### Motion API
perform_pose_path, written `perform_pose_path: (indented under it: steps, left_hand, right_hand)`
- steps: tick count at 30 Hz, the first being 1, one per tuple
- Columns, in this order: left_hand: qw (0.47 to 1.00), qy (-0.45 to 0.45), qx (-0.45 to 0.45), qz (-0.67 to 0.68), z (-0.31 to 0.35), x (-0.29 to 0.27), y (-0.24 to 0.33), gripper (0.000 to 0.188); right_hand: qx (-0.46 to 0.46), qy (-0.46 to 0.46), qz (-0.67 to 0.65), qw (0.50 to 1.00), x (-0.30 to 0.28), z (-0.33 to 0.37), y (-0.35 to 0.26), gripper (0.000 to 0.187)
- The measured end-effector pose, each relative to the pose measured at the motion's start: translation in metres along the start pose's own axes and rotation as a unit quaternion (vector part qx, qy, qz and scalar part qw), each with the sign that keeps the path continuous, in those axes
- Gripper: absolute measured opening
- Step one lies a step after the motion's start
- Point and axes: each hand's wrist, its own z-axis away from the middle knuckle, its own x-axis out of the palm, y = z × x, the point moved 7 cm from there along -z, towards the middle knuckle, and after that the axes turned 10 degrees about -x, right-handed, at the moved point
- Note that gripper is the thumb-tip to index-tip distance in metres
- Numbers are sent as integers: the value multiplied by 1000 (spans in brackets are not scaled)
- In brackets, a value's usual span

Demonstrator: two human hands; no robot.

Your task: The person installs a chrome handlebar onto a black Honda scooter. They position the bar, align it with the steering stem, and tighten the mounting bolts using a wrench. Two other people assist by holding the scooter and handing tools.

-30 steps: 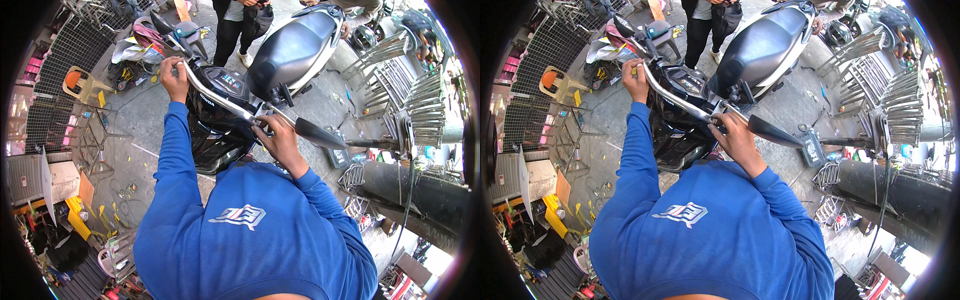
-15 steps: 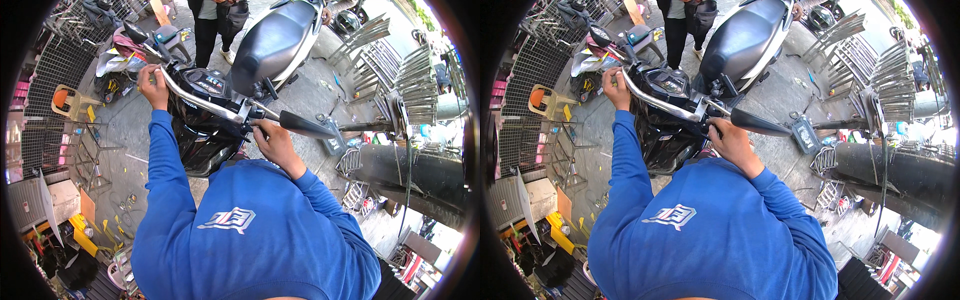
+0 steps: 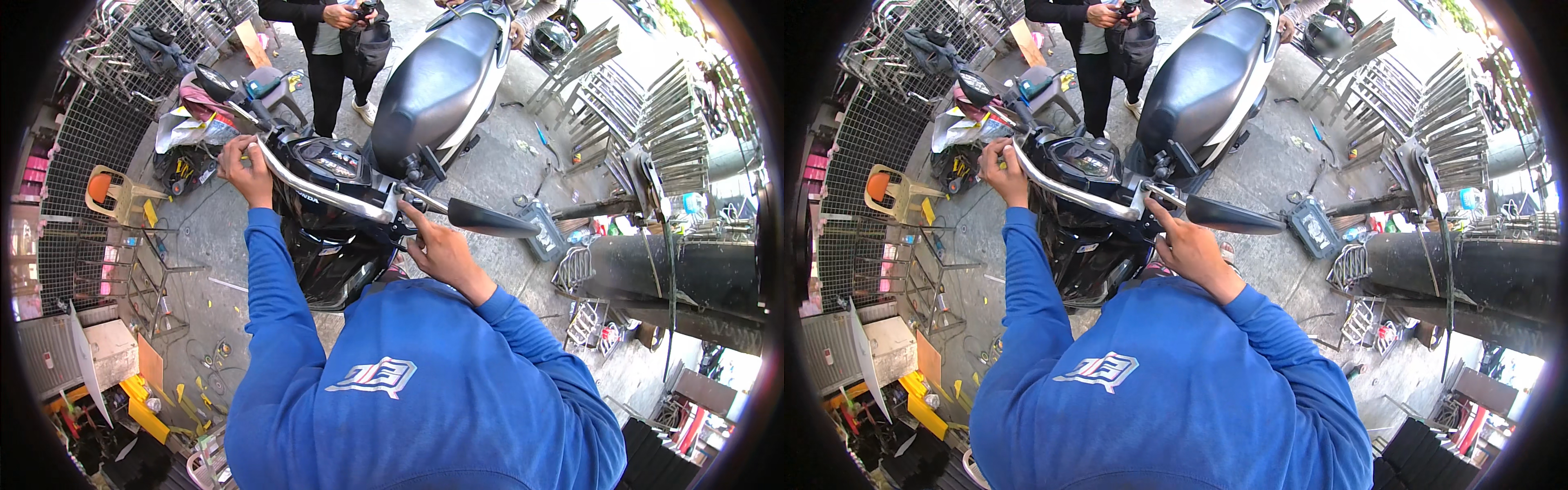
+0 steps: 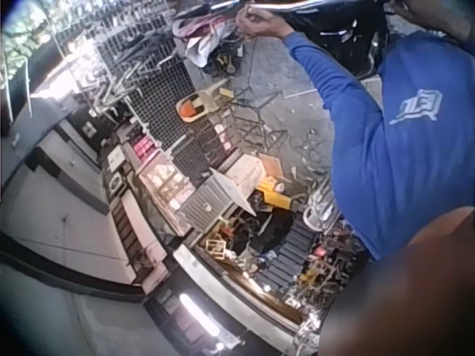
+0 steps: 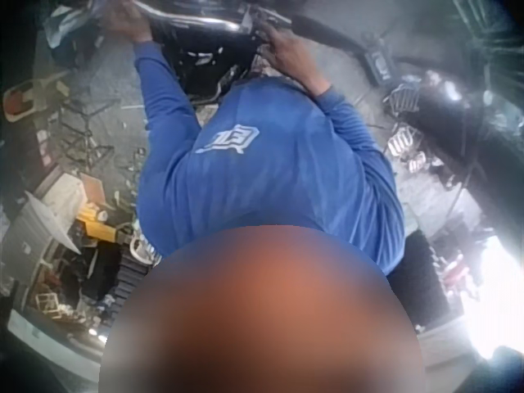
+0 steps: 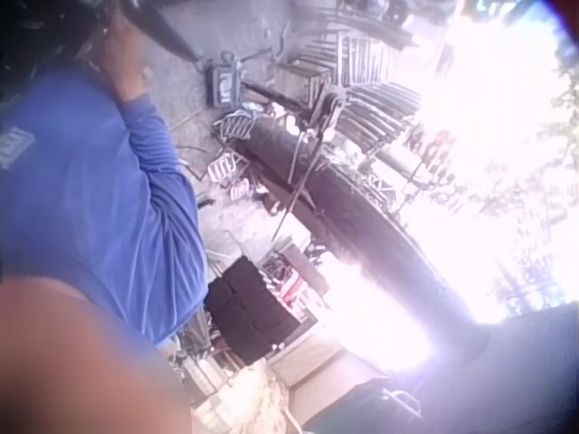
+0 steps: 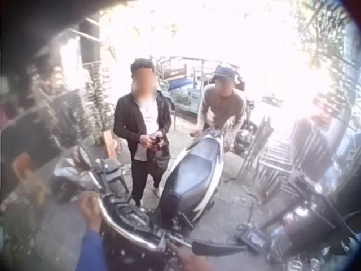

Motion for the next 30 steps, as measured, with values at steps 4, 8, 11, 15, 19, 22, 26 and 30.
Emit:
perform_pose_path:
  steps: [4,8,11,15,19,22,26,30]
  left_hand:
    - [1000,9,-8,12,1,1,-2,11]
    - [1000,11,-10,11,1,0,0,10]
    - [1000,13,-13,3,1,0,2,12]
    - [1000,8,-16,3,2,0,3,13]
    - [1000,9,-13,0,1,-1,4,12]
    - [1000,3,-22,13,0,0,5,10]
    - [1000,6,-13,-5,0,2,7,9]
    - [998,-1,8,67,-5,2,9,9]
  right_hand:
    - [38,4,-38,999,3,4,2,81]
    - [36,-57,20,998,8,6,2,80]
    - [31,-13,-13,999,3,6,1,81]
    - [15,-45,-2,999,8,6,0,86]
    - [15,-39,-4,999,7,7,2,88]
    - [12,-48,-4,999,7,7,2,88]
    - [36,-21,-16,999,3,7,4,88]
    - [15,-43,9,999,1,6,1,82]
